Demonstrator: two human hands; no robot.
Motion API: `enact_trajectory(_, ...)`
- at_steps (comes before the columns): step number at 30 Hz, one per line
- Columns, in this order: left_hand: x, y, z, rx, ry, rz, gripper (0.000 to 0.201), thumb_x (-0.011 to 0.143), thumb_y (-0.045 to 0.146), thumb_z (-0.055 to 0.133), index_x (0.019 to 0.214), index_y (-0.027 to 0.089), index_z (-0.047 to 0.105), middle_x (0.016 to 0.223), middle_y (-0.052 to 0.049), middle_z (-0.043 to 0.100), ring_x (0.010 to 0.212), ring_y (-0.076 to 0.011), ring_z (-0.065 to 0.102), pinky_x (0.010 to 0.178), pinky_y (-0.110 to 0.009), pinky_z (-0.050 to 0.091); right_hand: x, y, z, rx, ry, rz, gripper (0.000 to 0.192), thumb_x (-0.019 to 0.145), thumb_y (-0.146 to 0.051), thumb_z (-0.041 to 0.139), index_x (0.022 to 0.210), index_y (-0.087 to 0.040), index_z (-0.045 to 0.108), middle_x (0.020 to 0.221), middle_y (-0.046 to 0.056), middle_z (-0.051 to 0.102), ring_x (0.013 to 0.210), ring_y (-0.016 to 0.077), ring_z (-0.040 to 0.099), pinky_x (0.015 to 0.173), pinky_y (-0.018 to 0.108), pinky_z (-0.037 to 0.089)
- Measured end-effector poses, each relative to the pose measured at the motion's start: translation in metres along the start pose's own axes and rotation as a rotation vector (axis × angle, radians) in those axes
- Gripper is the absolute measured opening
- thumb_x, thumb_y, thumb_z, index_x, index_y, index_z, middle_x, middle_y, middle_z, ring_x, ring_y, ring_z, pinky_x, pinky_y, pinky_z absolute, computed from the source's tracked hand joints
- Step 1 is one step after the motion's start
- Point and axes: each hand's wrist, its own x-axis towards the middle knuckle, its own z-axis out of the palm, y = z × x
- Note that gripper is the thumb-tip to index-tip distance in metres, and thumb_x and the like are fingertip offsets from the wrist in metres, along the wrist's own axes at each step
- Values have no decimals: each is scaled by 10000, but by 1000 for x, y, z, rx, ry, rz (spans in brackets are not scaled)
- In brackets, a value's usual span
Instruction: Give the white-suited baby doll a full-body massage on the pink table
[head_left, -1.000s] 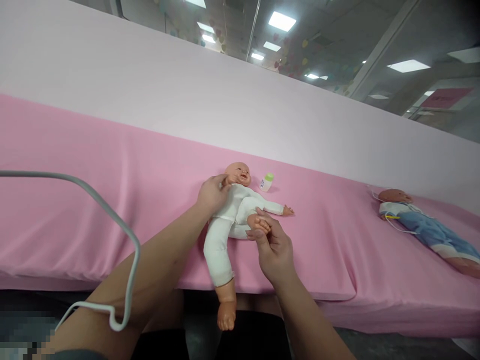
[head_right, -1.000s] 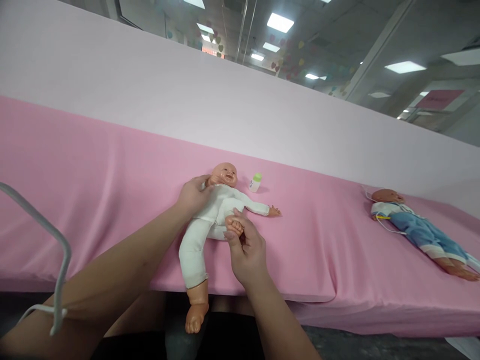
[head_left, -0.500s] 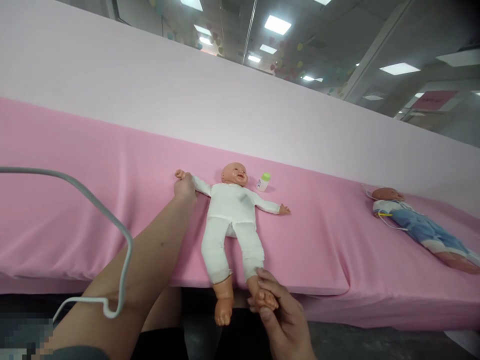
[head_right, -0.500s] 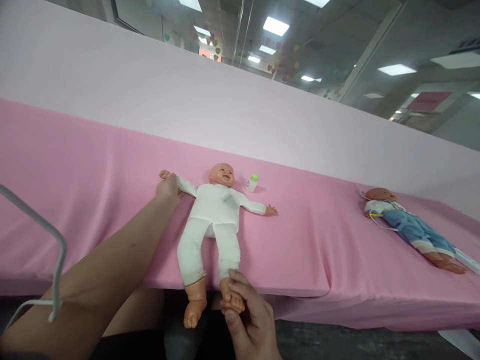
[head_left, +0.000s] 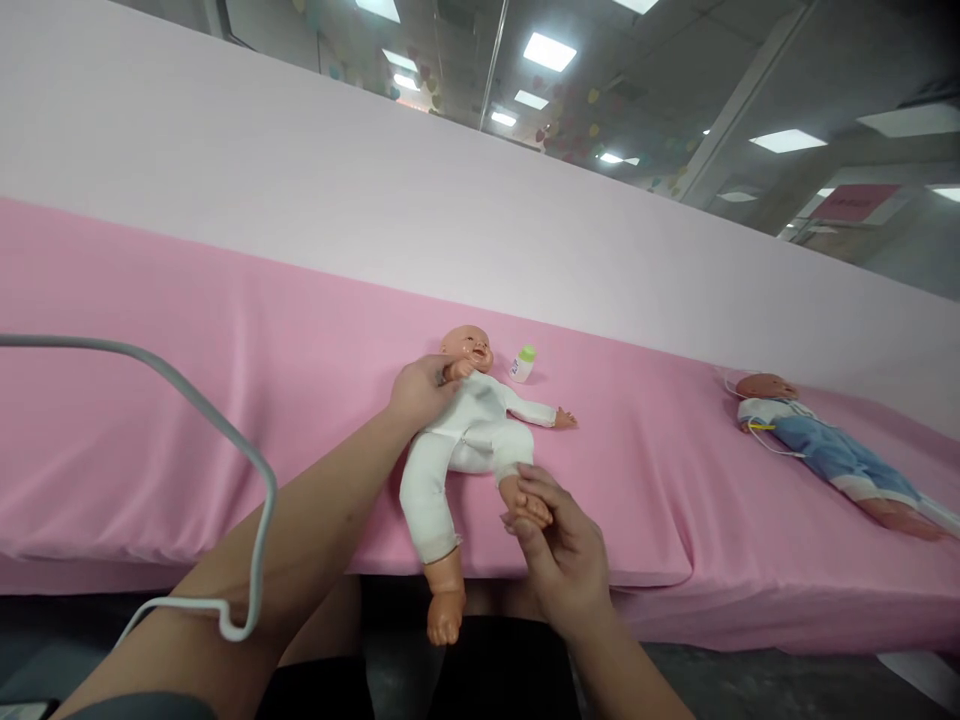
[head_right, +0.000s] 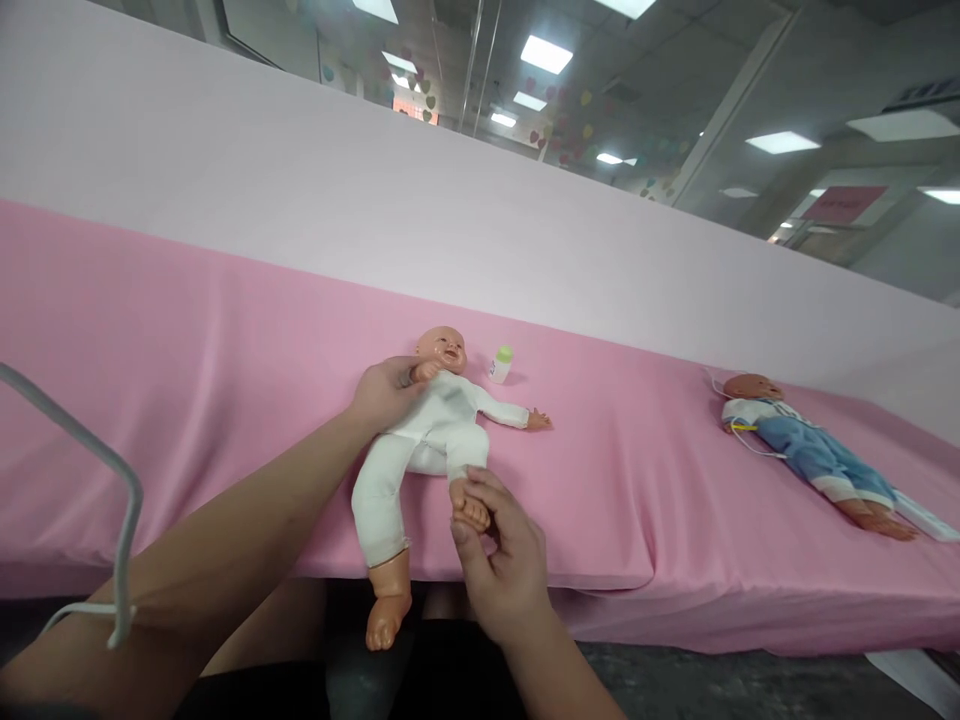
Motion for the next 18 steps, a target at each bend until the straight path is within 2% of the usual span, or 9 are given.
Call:
enact_trajectory(3,-2,6,0,90,-143,87,376,868,326,701,1237,376,757,1247,34,774,1124,-238,710,929,-321,531,32,10,11,-13,28,13,309,969,-350,692,1266,-263,683,1425,134,662,1344,319,634,1053,525,598)
enact_trajectory(6,0,5,-2,140,-173,91,329,891,350,688,1210,372,767,1214,33,785,1103,-238,717,886,-321,538,58,23,22,-30,80,62,367,958,-398,698,1294,-251,680,1442,133,648,1340,319,630,1065,536,584)
enact_trajectory(9,1,4,-3,143,-184,97,287,896,341,691,1169,356,778,1179,15,791,1080,-243,722,864,-324,542,74,35,30,31,93,107,497,959,-444,685,1399,-223,620,1350,135,696,1245,298,682,1002,516,622)
enact_trajectory(11,0,3,-2,121,-176,89,275,880,319,712,1143,352,786,1173,4,791,1080,-255,724,877,-338,544,77,39,32,92,69,121,514,979,-473,651,1419,-213,593,1337,140,700,1151,280,723,888,465,666)
enact_trajectory(14,-1,2,1,19,-151,51,310,860,303,735,1159,365,788,1189,2,789,1100,-265,723,913,-352,544,72,34,30,171,11,118,410,1024,-493,580,1330,-223,617,1480,173,608,1045,262,759,752,407,681)
enact_trajectory(16,0,-3,1,-80,-95,-11,341,841,309,753,1178,356,783,1187,1,790,1089,-260,723,912,-345,546,63,26,25,205,3,100,367,1043,-489,550,1282,-219,620,1556,194,536,1119,291,746,758,412,681)
enact_trajectory(18,4,-11,0,-180,15,-99,337,811,316,777,1148,311,784,1127,-9,798,1024,-247,726,874,-330,547,48,18,17,207,10,86,346,1052,-472,543,1275,-218,614,1594,194,494,1242,331,698,798,433,684)
